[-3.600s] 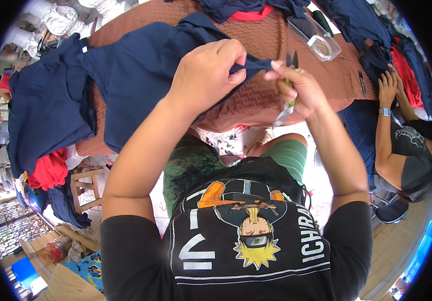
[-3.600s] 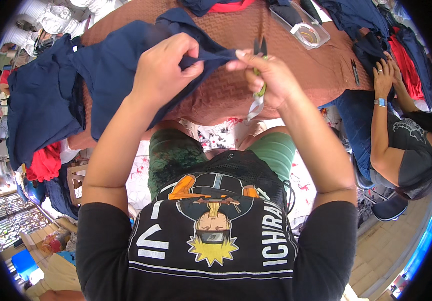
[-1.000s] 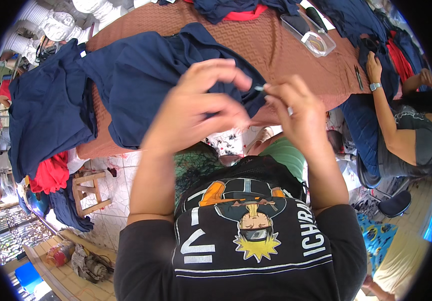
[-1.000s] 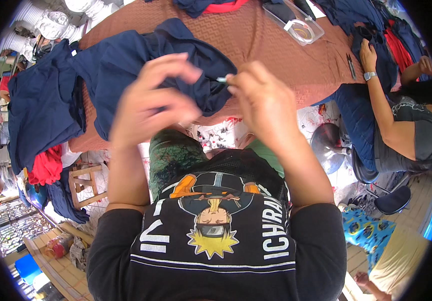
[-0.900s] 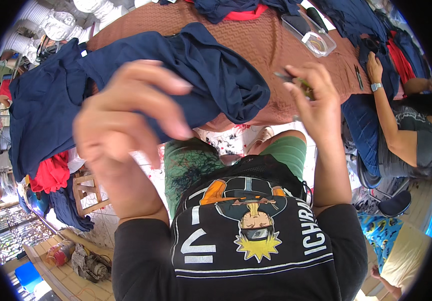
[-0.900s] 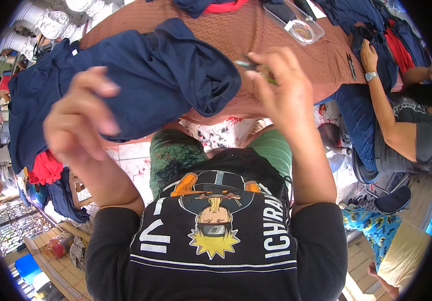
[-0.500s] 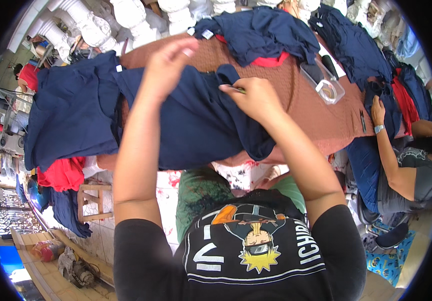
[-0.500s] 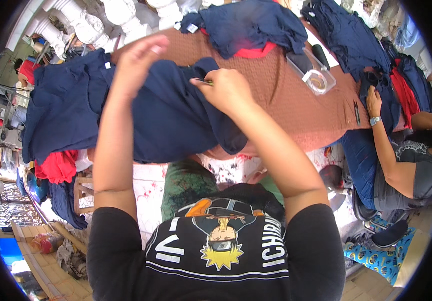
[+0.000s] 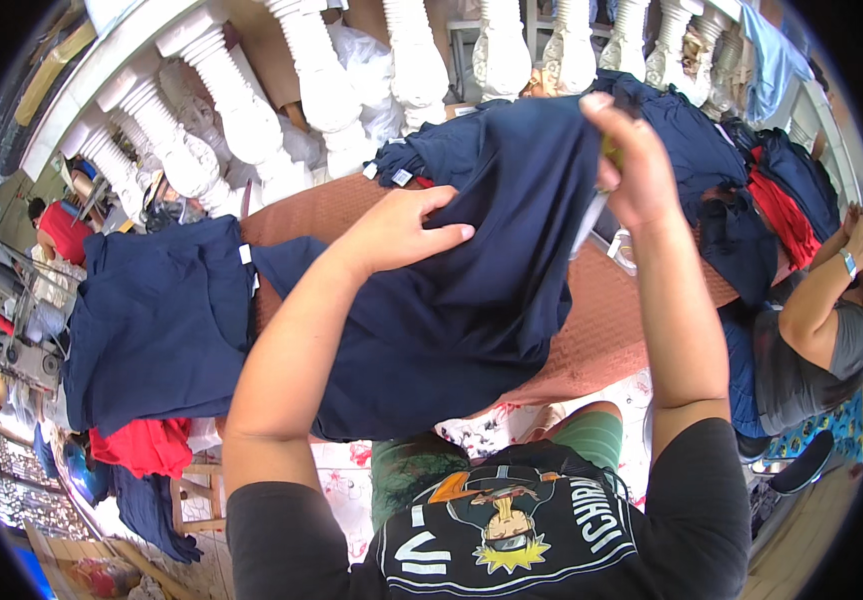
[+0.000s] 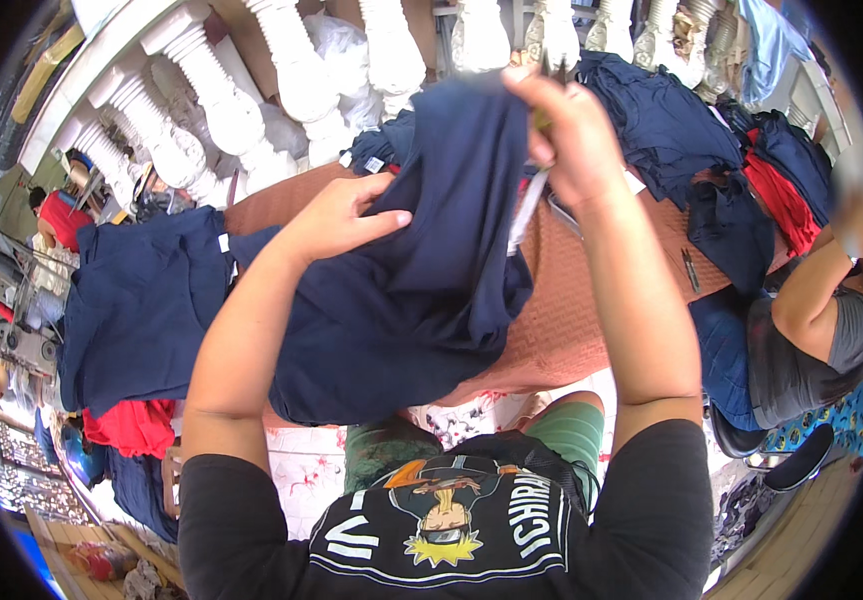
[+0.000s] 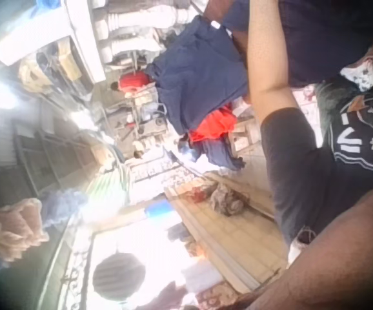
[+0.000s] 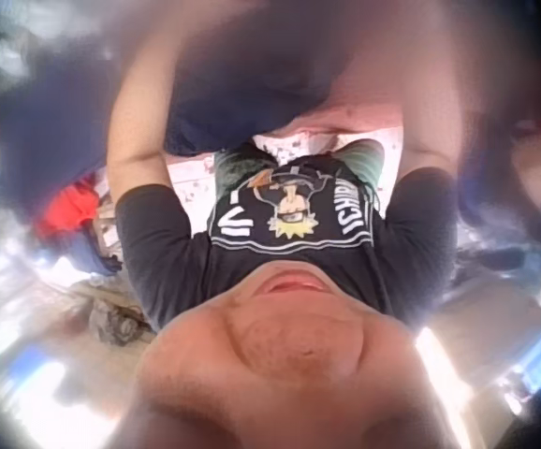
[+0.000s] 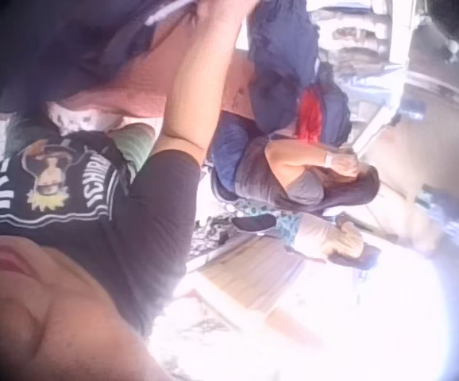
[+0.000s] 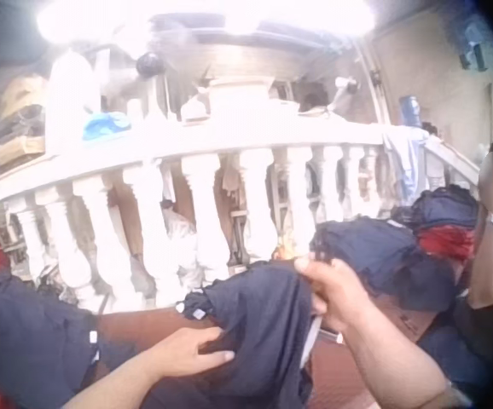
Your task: The person trims loose threads from several dark blue garments using small shears, turning the items over to inspect the seams and edges.
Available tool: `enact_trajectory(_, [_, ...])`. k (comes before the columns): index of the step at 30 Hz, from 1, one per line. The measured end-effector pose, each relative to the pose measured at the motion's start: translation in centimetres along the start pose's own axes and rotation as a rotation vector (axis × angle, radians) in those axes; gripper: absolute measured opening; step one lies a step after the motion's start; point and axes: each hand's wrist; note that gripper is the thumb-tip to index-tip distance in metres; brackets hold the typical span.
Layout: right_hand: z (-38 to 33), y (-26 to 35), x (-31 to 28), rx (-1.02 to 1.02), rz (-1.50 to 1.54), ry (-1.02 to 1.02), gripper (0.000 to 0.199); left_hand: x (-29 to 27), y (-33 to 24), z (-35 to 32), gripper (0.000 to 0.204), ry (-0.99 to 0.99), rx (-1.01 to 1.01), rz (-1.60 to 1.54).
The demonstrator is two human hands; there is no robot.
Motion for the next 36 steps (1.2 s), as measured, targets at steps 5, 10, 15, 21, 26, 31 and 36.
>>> enact_trajectory(5, [2.0, 4.2, -4.6, -0.071, 0.147, -0.129, 0.026, -3.6, 0.5, -1.8, 0.034, -0.187, -0.017, 0.176])
enact_trajectory(10, [2.6, 4.5, -6.9, -0.125, 0.145, -0.143, 0.025, -6.8, 0.1, -2.9, 0.028, -0.336, -0.358, 0.770])
enact_trajectory(15, [5.7, 0.1, -7.3, 0.061, -0.173, -0.092, 0.019, -11.9, 3.6, -2.0, 0.025, -0.707, -0.430, 0.416])
enact_trajectory(21, [0.9, 1.3, -11.2, -0.055, -0.062, 0.161, 0.017, -6.8, -1.2, -6.5, 0.020, -1.147, -0.114, 0.129])
enact_trajectory(26, [-12.5, -5.7, -19.6, 0.198, -0.131, 0.165, 0.013, 5.2, 5.9, -16.1, 0.026, -0.721, -0.080, 0.017])
enact_trajectory(31, [-17.8, -5.8, -20.8, 0.507, -0.873, 0.277, 0.026, 10.6, 7.0, -19.0, 0.039, -0.446, -0.310, 0.048])
enact_trajectory(36, [-17.0, -3.7, -15.1, 0.261, -0.738, 0.322, 0.021, 13.0, 2.9, -13.7, 0.013, -0.666, -0.184, -0.339])
Point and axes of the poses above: each hand's wrist, its own z-axis towards the middle knuckle, its own x-axis out of the palm, y = z × x, and after that the axes turned 12 degrees about -x, right-handed
